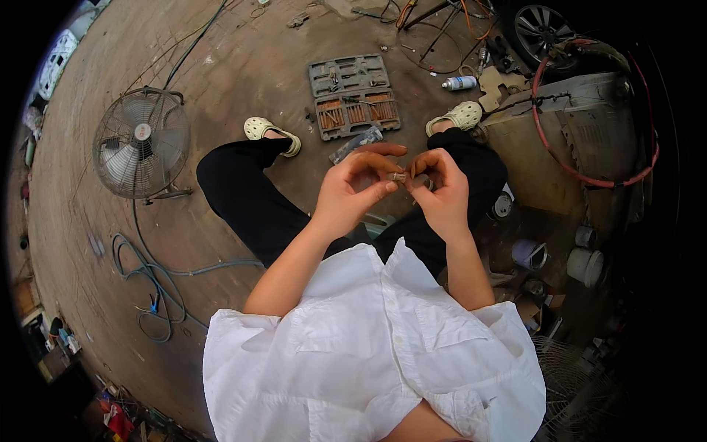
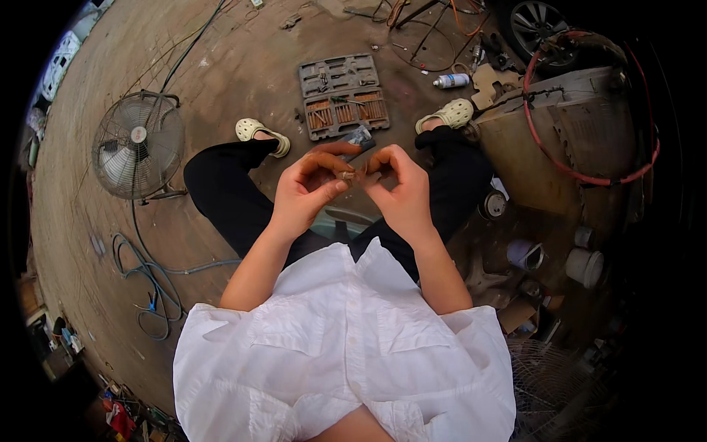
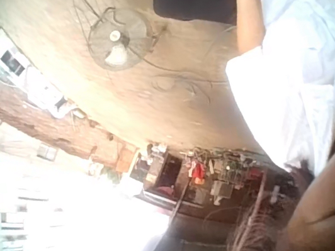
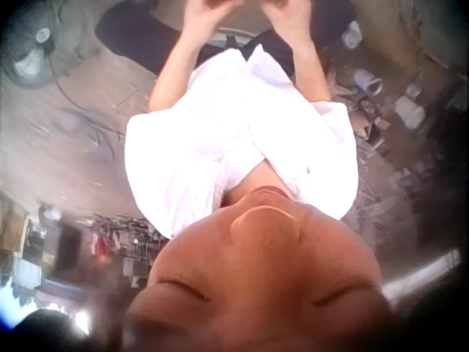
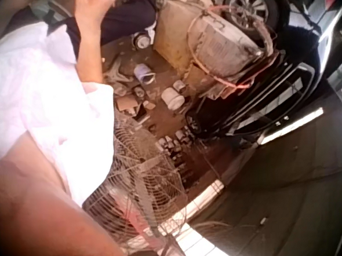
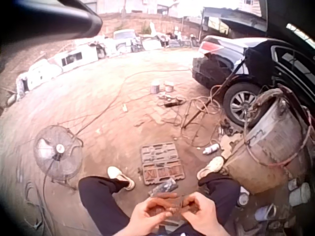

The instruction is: The person manipulates small metal components and a wire with their hands, turning them over and fitting pieces together.

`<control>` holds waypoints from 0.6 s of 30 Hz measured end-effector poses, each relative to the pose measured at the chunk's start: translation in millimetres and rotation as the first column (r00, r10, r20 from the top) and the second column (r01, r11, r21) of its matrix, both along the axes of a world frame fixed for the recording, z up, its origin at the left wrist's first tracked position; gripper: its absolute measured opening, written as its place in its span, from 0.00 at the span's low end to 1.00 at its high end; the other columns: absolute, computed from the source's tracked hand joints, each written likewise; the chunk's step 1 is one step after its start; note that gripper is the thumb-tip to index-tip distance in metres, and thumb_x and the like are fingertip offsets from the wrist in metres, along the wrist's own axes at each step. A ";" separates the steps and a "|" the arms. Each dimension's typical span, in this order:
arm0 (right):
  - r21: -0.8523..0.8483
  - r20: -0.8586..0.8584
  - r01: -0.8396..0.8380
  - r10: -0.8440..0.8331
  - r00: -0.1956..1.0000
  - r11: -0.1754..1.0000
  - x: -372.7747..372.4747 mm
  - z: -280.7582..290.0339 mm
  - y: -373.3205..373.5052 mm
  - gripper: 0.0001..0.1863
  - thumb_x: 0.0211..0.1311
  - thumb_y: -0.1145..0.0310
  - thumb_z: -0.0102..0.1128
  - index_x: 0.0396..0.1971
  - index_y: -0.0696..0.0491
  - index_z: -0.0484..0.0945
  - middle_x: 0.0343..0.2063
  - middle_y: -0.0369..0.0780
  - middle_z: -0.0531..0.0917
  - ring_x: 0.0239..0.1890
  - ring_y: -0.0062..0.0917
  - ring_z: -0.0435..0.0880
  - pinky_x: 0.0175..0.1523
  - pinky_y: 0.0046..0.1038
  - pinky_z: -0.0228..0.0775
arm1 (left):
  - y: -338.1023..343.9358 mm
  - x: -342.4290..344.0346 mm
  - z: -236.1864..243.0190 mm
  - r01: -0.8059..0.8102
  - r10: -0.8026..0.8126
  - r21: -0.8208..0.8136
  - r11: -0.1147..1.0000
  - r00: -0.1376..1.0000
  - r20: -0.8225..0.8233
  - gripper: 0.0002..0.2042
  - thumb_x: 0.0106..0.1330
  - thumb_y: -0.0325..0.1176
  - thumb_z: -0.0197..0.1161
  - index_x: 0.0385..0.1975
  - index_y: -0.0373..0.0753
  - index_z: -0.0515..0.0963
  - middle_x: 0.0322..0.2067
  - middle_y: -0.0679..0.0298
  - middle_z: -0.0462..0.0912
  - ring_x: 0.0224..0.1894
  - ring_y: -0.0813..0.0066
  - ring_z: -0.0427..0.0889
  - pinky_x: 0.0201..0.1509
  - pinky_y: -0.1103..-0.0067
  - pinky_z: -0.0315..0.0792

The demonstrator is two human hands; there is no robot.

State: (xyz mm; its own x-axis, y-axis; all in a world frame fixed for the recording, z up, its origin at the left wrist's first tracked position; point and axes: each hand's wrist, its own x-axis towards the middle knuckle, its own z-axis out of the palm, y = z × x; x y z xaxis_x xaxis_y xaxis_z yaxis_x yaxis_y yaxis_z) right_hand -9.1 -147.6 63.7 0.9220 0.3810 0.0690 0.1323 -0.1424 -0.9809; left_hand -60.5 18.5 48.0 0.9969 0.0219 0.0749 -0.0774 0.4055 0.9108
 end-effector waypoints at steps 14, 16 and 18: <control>0.002 0.197 -0.019 0.018 0.980 1.000 -0.8 15.1 6.6 0.10 0.49 0.82 0.60 0.33 0.60 0.73 0.33 0.40 0.76 0.34 0.25 0.78 0.41 0.23 0.72 | 4.3 -11.7 -0.6 -0.066 0.066 0.001 0.998 0.984 -0.166 0.08 0.59 0.22 0.62 0.39 0.29 0.78 0.49 0.59 0.76 0.43 0.78 0.76 0.44 0.83 0.72; 0.122 0.010 -0.031 0.030 1.000 0.992 -0.7 6.1 4.3 0.09 0.53 0.82 0.59 0.34 0.60 0.72 0.35 0.39 0.76 0.35 0.20 0.78 0.42 0.22 0.72 | 2.8 -10.5 2.9 -0.091 0.086 -0.019 0.996 0.981 -0.175 0.08 0.60 0.23 0.62 0.38 0.29 0.79 0.47 0.60 0.78 0.41 0.80 0.77 0.43 0.84 0.72; 0.222 -0.186 -0.012 0.054 0.981 0.975 -0.5 -2.0 3.3 0.07 0.56 0.81 0.58 0.35 0.61 0.71 0.36 0.37 0.76 0.36 0.16 0.76 0.42 0.20 0.71 | 1.8 -10.2 1.4 -0.108 0.111 0.031 0.994 0.982 -0.153 0.08 0.60 0.23 0.62 0.39 0.29 0.79 0.45 0.60 0.79 0.41 0.79 0.77 0.43 0.84 0.72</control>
State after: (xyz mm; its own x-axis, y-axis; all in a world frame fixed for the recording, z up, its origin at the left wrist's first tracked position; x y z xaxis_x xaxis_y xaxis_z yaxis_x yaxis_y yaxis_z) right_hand -9.6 -144.4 61.6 0.9133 0.4068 -0.0211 -0.0584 0.0796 -0.9951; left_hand -70.7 20.3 49.4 0.9882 0.1314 -0.0782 0.0223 0.3818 0.9240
